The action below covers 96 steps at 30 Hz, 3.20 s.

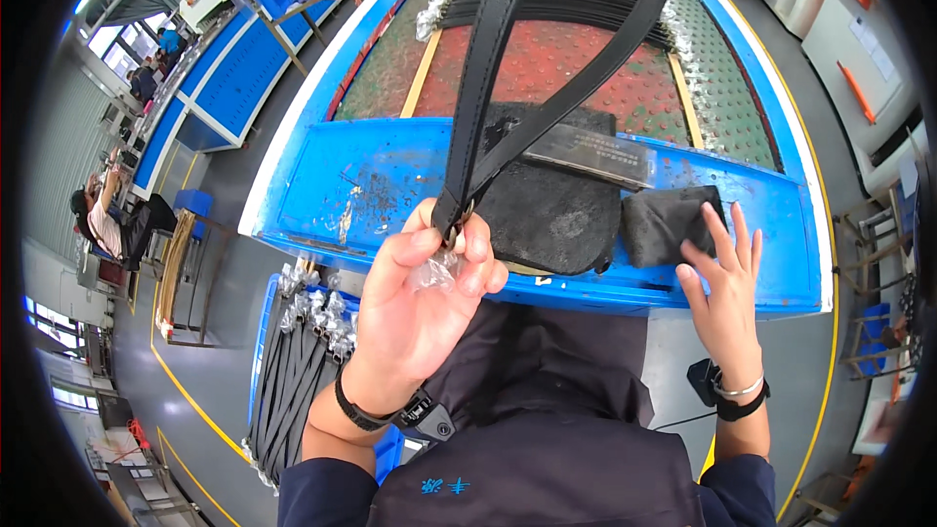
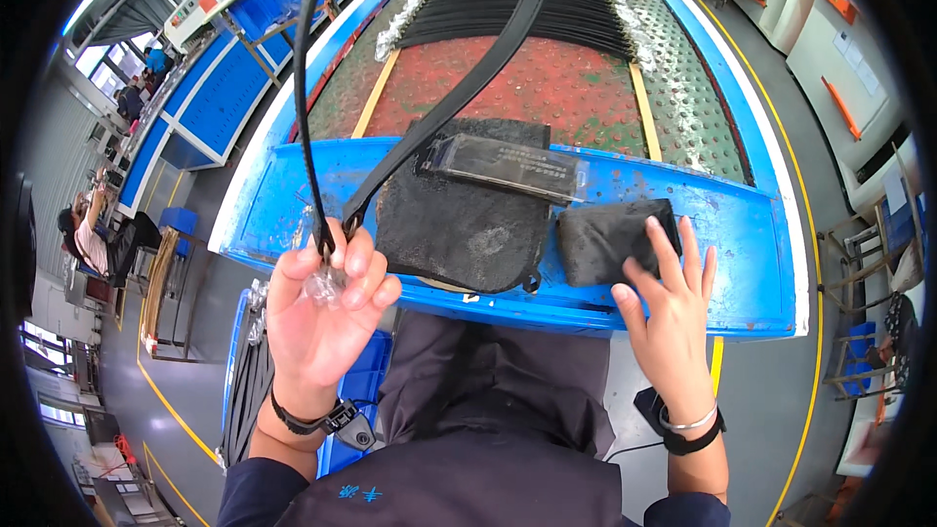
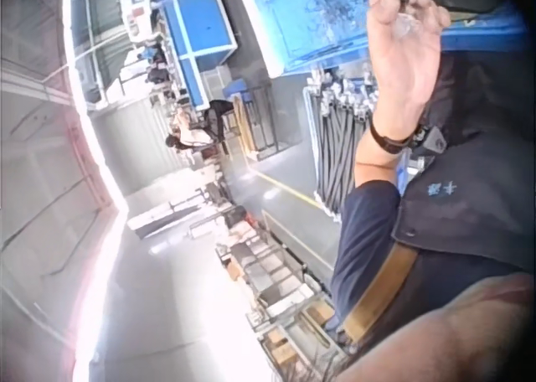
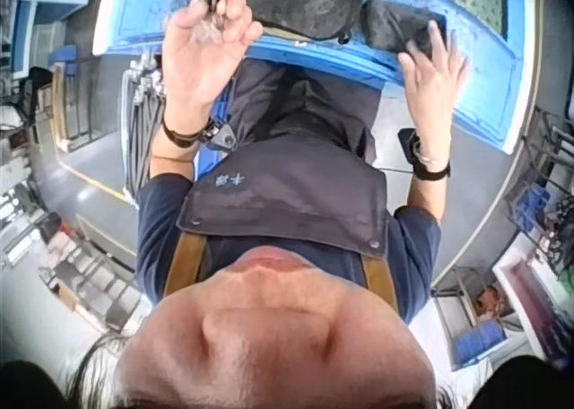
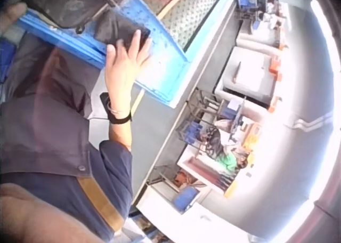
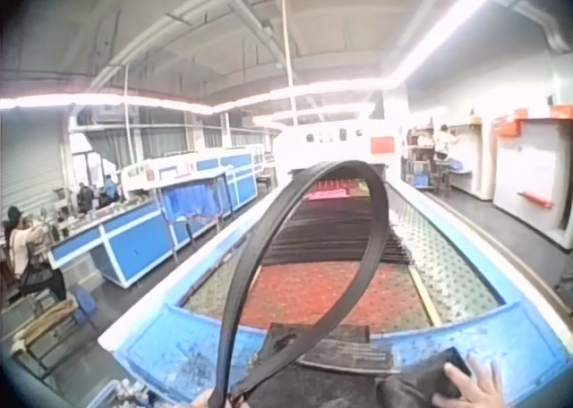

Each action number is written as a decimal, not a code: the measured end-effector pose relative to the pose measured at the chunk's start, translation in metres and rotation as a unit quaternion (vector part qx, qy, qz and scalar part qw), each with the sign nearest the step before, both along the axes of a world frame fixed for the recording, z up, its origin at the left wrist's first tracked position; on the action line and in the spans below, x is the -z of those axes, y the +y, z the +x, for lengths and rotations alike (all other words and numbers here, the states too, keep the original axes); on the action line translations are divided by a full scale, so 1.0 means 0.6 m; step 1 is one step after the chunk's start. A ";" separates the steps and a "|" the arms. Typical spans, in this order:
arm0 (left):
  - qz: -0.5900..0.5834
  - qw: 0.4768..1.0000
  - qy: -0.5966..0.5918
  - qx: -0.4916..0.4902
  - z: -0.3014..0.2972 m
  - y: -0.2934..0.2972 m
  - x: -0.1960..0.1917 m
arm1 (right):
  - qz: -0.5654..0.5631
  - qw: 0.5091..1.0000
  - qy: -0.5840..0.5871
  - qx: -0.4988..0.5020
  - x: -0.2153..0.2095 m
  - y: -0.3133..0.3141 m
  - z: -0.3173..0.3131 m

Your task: The person attaches a metal buckle to a black belt strap by threading the strap through the buckle's loops and securing it. They repeat this process for multiple belts, handling each one individually at a blue workstation in a factory setting.

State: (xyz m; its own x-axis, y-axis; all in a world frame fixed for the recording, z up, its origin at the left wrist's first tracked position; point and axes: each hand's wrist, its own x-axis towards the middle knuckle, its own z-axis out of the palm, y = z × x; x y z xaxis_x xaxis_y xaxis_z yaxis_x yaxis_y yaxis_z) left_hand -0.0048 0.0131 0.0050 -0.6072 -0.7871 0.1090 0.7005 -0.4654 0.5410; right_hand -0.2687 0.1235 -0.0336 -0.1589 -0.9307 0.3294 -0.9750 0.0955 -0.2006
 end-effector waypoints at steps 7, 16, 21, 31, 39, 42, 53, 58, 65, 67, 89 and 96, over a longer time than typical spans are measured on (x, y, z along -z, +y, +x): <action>-0.287 0.914 -0.249 -0.139 -0.097 0.065 0.004 | -0.114 0.929 -0.286 -0.205 -0.050 0.038 0.037; -0.672 0.553 -0.338 -0.359 -0.244 0.132 0.018 | -0.176 0.875 -0.431 -0.132 -0.035 0.095 0.014; -0.693 0.540 -0.368 -0.304 -0.294 0.181 0.021 | -0.271 0.860 -0.426 -0.071 -0.019 0.122 -0.018; -0.693 0.574 -0.353 -0.258 -0.336 0.205 0.006 | -0.303 0.803 -0.514 0.010 0.017 0.172 -0.096; -0.782 0.414 -0.370 -0.285 -0.221 0.094 -0.086 | -0.256 0.927 -0.223 0.162 0.004 0.271 -0.241; -0.839 0.305 -0.360 -0.269 -0.187 0.060 -0.127 | -0.203 0.947 -0.139 0.205 -0.011 0.289 -0.264; -0.826 0.347 -0.391 -0.212 -0.041 -0.037 -0.187 | -0.188 0.957 0.005 0.222 -0.084 0.265 -0.294; -0.727 0.411 -0.514 -0.197 0.050 -0.080 -0.182 | -0.154 0.972 0.055 0.169 -0.123 0.160 -0.269; -0.695 0.355 -0.612 -0.131 0.118 -0.221 -0.149 | -0.082 0.982 0.148 0.083 -0.161 -0.050 -0.255; -0.686 0.353 -0.624 -0.123 0.125 -0.287 -0.119 | -0.056 0.981 0.176 0.055 -0.156 -0.120 -0.256; -0.529 0.338 -0.767 -0.135 -0.040 -0.765 0.122 | 0.033 0.987 0.129 0.086 -0.011 -0.480 -0.307; -0.550 0.342 -0.744 -0.167 -0.040 -0.791 0.153 | 0.046 0.988 0.128 0.071 0.005 -0.497 -0.320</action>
